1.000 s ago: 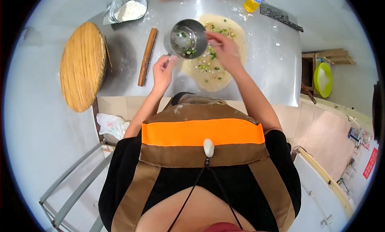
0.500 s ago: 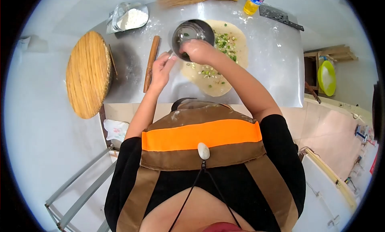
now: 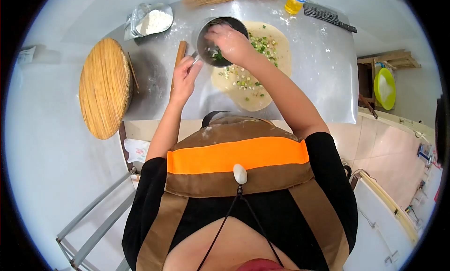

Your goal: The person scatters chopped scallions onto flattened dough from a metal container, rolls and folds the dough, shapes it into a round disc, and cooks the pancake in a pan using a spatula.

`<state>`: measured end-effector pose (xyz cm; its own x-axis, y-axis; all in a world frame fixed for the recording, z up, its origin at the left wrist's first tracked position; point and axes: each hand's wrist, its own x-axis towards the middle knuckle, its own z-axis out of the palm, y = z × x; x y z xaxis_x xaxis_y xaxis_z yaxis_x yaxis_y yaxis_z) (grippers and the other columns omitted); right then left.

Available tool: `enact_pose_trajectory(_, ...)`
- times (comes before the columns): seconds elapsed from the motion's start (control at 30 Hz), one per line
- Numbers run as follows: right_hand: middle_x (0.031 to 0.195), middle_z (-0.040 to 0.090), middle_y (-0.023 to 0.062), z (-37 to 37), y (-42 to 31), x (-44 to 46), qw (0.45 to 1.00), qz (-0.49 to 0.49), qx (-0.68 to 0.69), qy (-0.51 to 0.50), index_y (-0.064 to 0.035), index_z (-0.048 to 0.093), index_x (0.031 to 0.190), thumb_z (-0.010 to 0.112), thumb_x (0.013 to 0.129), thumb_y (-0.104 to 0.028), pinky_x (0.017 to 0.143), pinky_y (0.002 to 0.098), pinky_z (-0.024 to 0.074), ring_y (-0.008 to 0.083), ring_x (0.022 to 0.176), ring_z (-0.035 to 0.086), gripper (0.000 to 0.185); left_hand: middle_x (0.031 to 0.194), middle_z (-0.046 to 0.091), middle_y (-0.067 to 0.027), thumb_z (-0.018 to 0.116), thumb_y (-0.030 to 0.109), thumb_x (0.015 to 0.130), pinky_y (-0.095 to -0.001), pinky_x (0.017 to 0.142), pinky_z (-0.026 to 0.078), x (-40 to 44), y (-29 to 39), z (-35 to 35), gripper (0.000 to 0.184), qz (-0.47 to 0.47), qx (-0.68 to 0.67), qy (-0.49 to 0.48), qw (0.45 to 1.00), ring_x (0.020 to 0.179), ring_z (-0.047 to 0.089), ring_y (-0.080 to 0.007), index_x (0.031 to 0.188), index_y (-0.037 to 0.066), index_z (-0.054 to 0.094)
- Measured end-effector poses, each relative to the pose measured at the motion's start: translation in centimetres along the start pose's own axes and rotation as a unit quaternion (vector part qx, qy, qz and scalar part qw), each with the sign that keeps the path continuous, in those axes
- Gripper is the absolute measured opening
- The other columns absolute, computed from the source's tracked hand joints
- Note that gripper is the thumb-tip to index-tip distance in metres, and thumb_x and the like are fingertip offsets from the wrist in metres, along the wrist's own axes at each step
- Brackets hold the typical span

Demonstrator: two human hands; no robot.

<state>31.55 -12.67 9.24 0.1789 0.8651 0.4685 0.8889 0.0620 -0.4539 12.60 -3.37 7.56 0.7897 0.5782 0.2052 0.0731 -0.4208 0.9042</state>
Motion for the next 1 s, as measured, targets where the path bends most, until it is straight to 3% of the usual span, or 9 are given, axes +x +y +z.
enact_pose_trajectory(0.17, 0.104, 0.064, 0.0106, 1.4, -0.2, -0.3, 0.995, -0.057, -0.052, -0.062, -0.0063, 0.067, 0.096, 0.053, 0.081, -0.009, 0.086, 0.0405, 0.0511, 0.0292, 0.100, 0.061, 0.021, 0.068, 0.033, -0.0037, 0.064, 0.011, 0.088, -0.0292, 0.059, 0.030, 0.2, 0.5, 0.1, 0.032, 0.012, 0.026, -0.008, 1.000, 0.065, 0.034, -0.0154, 0.070, -0.001, 0.041)
enact_pose_trajectory(0.23, 0.099, 0.066, 0.0111, 1.7, 0.3, -0.9, 0.972, -0.063, -0.075, -0.211, -0.0067, 0.068, 0.088, 0.053, 0.079, -0.009, 0.086, 0.0410, 0.0510, 0.0289, 0.097, 0.062, 0.018, 0.067, 0.035, -0.0055, 0.065, 0.011, 0.087, -0.0305, 0.059, 0.031, 0.2, 0.8, 0.0, 0.031, 0.025, 0.059, -0.011, 0.998, 0.064, 0.036, -0.0178, 0.070, -0.002, 0.043)
enact_pose_trajectory(0.37, 0.094, 0.065, 0.0184, 0.7, 0.7, -0.5, 0.986, 0.080, 0.005, 0.147, -0.0023, 0.066, 0.082, 0.055, 0.075, -0.004, 0.083, 0.0436, 0.0502, 0.0382, 0.093, 0.060, 0.014, 0.066, 0.043, -0.0093, 0.068, 0.009, 0.083, -0.0352, 0.061, 0.035, 0.5, 2.8, 0.3, 0.025, 0.087, 0.146, 0.021, 0.985, 0.066, 0.042, -0.0251, 0.068, 0.000, 0.050)
enact_pose_trajectory(0.43, 0.101, 0.064, 0.0206, 0.7, 0.8, -0.5, 0.984, 0.134, -0.011, 0.113, -0.0009, 0.066, 0.092, 0.054, 0.076, -0.004, 0.085, 0.0445, 0.0491, 0.0398, 0.093, 0.059, 0.020, 0.066, 0.045, -0.0094, 0.070, 0.009, 0.081, -0.0364, 0.061, 0.036, 0.6, 3.6, 0.9, 0.024, 0.114, 0.173, 0.035, 0.978, 0.066, 0.044, -0.0266, 0.067, 0.001, 0.052)
enact_pose_trajectory(0.5, 0.113, 0.061, 0.0207, 1.2, 1.0, -0.7, 0.980, 0.158, -0.103, -0.059, -0.0006, 0.060, 0.112, 0.057, 0.075, -0.005, 0.090, 0.0437, 0.0470, 0.0381, 0.106, 0.057, 0.037, 0.066, 0.047, -0.0075, 0.072, 0.009, 0.077, -0.0381, 0.060, 0.037, 0.7, 3.9, 1.7, 0.021, 0.212, 0.239, 0.034, 0.947, 0.066, 0.046, -0.0275, 0.066, 0.005, 0.055)
enact_pose_trajectory(0.53, 0.124, 0.058, 0.0168, 2.9, 2.2, -0.9, 0.992, 0.110, -0.016, 0.050, -0.0041, 0.058, 0.121, 0.053, 0.082, -0.011, 0.093, 0.0424, 0.0460, 0.0351, 0.110, 0.056, 0.040, 0.067, 0.048, -0.0060, 0.074, 0.010, 0.074, -0.0387, 0.059, 0.037, 0.8, 3.8, 2.0, 0.021, 0.229, 0.263, 0.029, 0.937, 0.066, 0.046, -0.0272, 0.066, 0.008, 0.055)
enact_pose_trajectory(0.57, 0.130, 0.056, 0.0138, 4.5, 3.4, -1.4, 0.983, 0.154, 0.073, 0.063, -0.0058, 0.055, 0.126, 0.053, 0.087, -0.021, 0.099, 0.0398, 0.0417, 0.0299, 0.119, 0.052, 0.042, 0.067, 0.048, -0.0060, 0.074, 0.010, 0.074, -0.0387, 0.059, 0.037, 0.8, 3.7, 2.4, 0.021, 0.228, 0.263, 0.029, 0.937, 0.066, 0.046, -0.0272, 0.066, 0.008, 0.055)
enact_pose_trajectory(0.73, 0.134, 0.053, 0.0117, 7.6, 4.4, -3.2, 0.959, 0.208, 0.184, 0.061, -0.0075, 0.054, 0.127, 0.056, 0.088, -0.037, 0.104, 0.0390, 0.0371, 0.0291, 0.124, 0.049, 0.049, 0.068, 0.047, -0.0048, 0.074, 0.017, 0.074, -0.0381, 0.058, 0.039, 0.6, 3.7, 3.6, 0.024, 0.285, 0.338, -0.007, 0.897, 0.064, 0.046, -0.0262, 0.066, 0.010, 0.052)
enact_pose_trajectory(1.0, 0.135, 0.052, 0.0117, 7.5, 4.0, -5.4, 0.930, 0.261, 0.258, 0.037, -0.0082, 0.054, 0.128, 0.059, 0.085, -0.042, 0.104, 0.0392, 0.0372, 0.0296, 0.124, 0.048, 0.054, 0.074, 0.047, -0.0024, 0.071, 0.020, 0.077, -0.0366, 0.060, 0.039, 1.8, 3.7, 4.1, 0.021, 0.364, 0.377, -0.046, 0.850, 0.067, 0.047, -0.0236, 0.068, 0.012, 0.053)
